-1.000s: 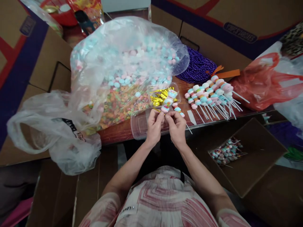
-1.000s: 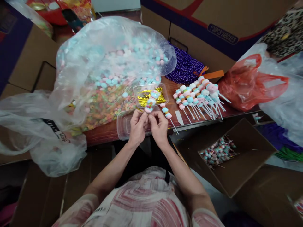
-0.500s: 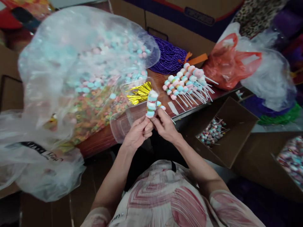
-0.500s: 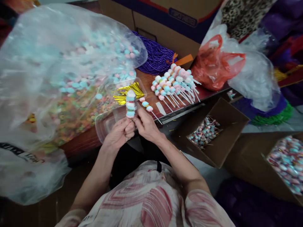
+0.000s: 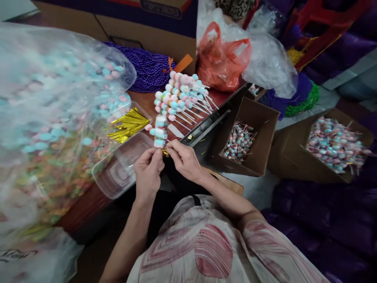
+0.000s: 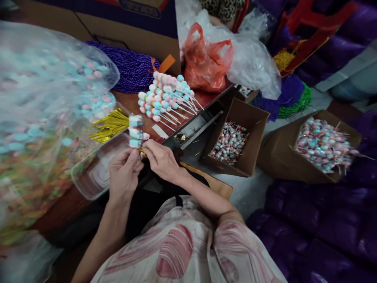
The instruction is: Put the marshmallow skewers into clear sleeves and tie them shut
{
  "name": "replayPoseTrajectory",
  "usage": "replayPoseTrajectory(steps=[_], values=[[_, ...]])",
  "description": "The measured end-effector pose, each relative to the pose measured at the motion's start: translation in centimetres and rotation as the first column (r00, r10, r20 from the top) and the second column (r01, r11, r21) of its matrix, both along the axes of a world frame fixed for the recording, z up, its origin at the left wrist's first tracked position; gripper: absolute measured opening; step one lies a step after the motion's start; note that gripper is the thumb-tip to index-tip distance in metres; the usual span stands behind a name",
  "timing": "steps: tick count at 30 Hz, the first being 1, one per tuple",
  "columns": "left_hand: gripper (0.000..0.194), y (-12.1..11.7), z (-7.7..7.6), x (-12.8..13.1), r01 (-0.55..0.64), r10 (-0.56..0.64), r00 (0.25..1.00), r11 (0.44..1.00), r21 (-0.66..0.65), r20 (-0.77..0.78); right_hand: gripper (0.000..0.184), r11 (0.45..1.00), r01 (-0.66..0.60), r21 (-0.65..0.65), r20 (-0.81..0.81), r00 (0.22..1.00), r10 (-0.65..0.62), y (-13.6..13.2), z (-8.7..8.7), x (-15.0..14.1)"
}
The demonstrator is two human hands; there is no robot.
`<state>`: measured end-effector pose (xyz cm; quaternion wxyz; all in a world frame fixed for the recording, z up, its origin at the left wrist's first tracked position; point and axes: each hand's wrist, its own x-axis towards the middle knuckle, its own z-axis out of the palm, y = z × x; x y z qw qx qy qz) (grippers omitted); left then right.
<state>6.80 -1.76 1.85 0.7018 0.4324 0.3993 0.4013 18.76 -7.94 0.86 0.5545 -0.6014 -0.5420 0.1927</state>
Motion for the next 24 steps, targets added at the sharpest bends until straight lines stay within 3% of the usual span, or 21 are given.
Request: replayPoseTrajectory(steps=[3,6,9,15,19,21,24], values=[[0.036,-0.6,0.7,1.3,0.059,-0.044,0.996,0.976,-0.208,0.074,0.031,0.987,0.064,0.150,0.187,0.978,-0.092,-1.3,-1.1,0.9],[0.036,-1.5,1.2,2.5,0.130,-0.104,0.990,0.937,-0.325,0.097,0.028,0.967,0.113,0.229,0.342,0.920,-0.189,-2.6,-2.2,2.0],[0.035,-2.8,1.2,3.5,0.216,-0.169,0.974,0.886,-0.410,0.148,0.028,0.950,0.168,0.265,0.384,0.885,-0.264,-3.7,-3.0,2.6],[0.027,-5.3,-0.4,6.3,0.281,-0.240,0.960,0.840,-0.464,0.146,0.028,0.916,0.379,0.133,0.236,0.885,-0.401,-5.7,-4.5,2.7],[0.032,-6.1,-1.7,8.9,0.413,-0.408,0.905,0.768,-0.490,0.122,0.022,0.900,0.436,0.009,0.031,0.899,-0.436,-8.5,-5.5,4.0],[0.041,-6.4,-2.3,9.9,0.471,-0.483,0.872,0.786,-0.400,0.076,0.021,0.888,0.457,-0.051,-0.120,0.880,-0.460,-10.1,-5.7,5.2],[0.048,-7.3,-3.4,10.9,0.478,-0.501,0.853,0.862,-0.166,-0.146,0.020,0.852,0.509,-0.120,-0.244,0.817,-0.522,-12.0,-6.0,6.8]])
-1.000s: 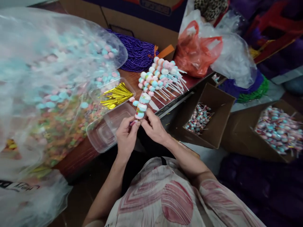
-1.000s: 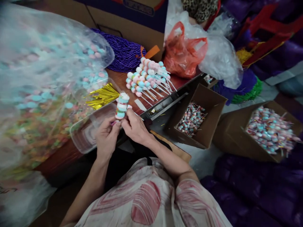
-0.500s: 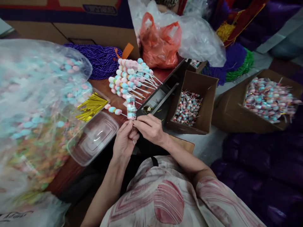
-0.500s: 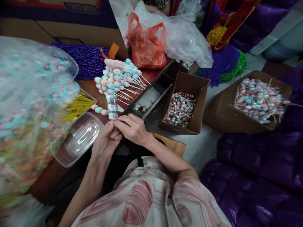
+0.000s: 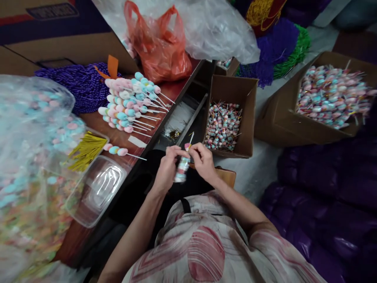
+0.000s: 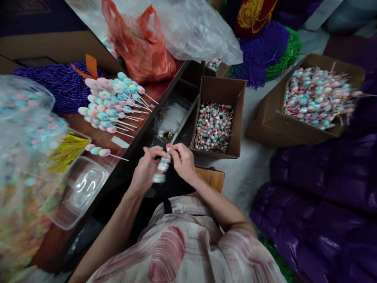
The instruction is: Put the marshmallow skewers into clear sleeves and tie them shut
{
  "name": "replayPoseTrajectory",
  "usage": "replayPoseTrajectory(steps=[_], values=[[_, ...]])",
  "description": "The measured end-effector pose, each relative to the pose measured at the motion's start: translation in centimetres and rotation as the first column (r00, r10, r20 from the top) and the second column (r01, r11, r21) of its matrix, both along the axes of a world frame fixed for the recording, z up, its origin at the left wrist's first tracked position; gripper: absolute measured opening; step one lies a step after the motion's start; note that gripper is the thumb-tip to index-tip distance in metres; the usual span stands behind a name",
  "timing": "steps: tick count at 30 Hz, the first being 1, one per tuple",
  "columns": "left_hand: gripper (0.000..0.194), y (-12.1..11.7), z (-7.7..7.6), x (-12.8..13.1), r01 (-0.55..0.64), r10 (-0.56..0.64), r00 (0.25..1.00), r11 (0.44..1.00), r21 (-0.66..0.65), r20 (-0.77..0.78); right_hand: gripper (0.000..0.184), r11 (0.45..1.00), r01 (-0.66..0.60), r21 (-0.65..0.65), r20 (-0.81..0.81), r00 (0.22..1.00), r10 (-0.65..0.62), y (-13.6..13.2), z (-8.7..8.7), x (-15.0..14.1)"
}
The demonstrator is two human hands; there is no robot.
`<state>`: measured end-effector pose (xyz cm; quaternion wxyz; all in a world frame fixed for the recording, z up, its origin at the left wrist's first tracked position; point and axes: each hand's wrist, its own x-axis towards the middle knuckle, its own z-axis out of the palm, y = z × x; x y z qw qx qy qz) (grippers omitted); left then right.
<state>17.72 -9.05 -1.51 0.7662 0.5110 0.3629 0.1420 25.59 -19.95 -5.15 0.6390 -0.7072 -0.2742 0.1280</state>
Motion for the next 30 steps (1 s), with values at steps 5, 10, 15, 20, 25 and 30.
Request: replayPoseTrajectory(steps=[5,10,15,20,25,30], values=[[0.049,-1.7,-2.0,1.2,0.047,-0.073,0.972,0.992,-0.116,-0.225,0.022,0.998,0.056,0.010,-0.043,0.998,-0.055,-1.1,-1.0,0.7],[0.037,-2.9,-3.1,2.0,-0.006,-0.047,0.989,0.934,-0.358,-0.139,0.023,0.997,0.074,0.036,-0.360,0.931,-0.056,-2.0,-2.3,0.6],[0.034,-4.0,-4.6,3.1,-0.092,0.070,0.995,0.919,-0.383,-0.073,0.027,0.998,0.032,0.046,-0.459,0.888,-0.008,-3.5,-2.8,0.1],[0.036,-4.5,-6.7,4.9,0.024,-0.057,0.988,0.973,-0.229,-0.141,0.029,0.999,0.043,0.024,-0.506,0.862,-0.025,-4.5,-4.6,-0.4],[0.027,-4.3,-7.8,5.6,0.100,-0.102,0.985,0.995,-0.020,-0.140,0.028,0.977,0.212,0.024,-0.607,0.780,-0.154,-4.3,-8.6,2.7],[0.020,-1.9,-8.0,3.6,0.061,-0.032,0.982,0.987,0.152,-0.186,0.032,0.986,0.158,-0.048,-0.684,0.715,-0.148,-2.4,-11.6,4.9]])
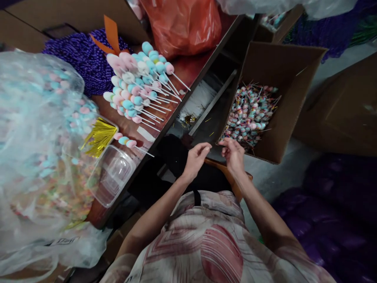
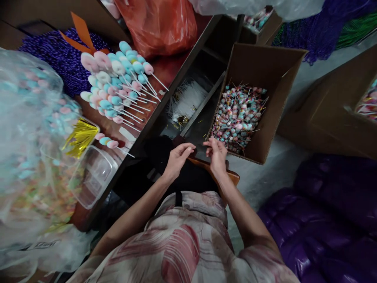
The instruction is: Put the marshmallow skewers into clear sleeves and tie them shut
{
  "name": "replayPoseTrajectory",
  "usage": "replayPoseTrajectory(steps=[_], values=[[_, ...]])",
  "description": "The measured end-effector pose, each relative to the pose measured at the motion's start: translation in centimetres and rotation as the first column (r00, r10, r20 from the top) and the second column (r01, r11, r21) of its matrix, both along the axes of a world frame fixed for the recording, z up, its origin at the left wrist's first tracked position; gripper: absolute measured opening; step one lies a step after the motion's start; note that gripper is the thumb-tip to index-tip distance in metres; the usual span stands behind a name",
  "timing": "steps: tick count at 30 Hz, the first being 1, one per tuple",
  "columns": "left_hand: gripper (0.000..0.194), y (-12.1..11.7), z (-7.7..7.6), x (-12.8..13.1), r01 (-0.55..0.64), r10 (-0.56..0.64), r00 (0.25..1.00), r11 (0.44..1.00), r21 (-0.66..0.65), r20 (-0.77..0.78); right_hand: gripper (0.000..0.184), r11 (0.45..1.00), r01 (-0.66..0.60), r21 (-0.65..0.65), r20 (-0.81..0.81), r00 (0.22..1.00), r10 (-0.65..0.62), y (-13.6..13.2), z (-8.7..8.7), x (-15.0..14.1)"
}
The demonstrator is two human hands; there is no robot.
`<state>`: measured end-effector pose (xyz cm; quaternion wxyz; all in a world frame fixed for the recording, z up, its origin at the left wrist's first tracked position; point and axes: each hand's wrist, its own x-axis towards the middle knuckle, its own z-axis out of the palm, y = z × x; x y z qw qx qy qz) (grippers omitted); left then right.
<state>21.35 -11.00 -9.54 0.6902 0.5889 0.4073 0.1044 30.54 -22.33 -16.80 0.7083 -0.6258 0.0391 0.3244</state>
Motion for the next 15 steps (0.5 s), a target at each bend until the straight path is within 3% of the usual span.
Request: replayPoseTrajectory(steps=[2,4,8,11,15], values=[[0.019,1.3,0.2,-1.2,-0.019,0.019,1.000,0.999,0.039,-0.022,0.031,0.971,-0.200,-0.133,0.035,0.978,0.206,1.5,-0.7,-0.8],[0.019,2.4,0.5,-2.3,-0.046,0.049,0.998,0.997,0.059,-0.035,0.030,0.899,-0.359,-0.250,0.056,0.922,0.384,3.5,-1.4,-2.1],[0.019,3.7,1.1,-4.5,-0.103,0.111,0.991,0.989,0.111,-0.073,0.020,0.723,-0.524,-0.450,0.104,0.773,0.626,9.1,-3.6,-3.6],[0.020,4.0,1.6,-6.1,-0.142,0.155,0.982,0.983,0.120,-0.105,0.018,0.520,-0.577,-0.630,0.149,0.568,0.809,14.1,-5.6,-3.2],[0.022,4.2,2.1,-8.7,-0.198,0.211,0.965,0.976,0.093,-0.157,0.033,0.243,-0.536,-0.809,0.159,0.199,0.967,20.3,-7.6,-2.6]])
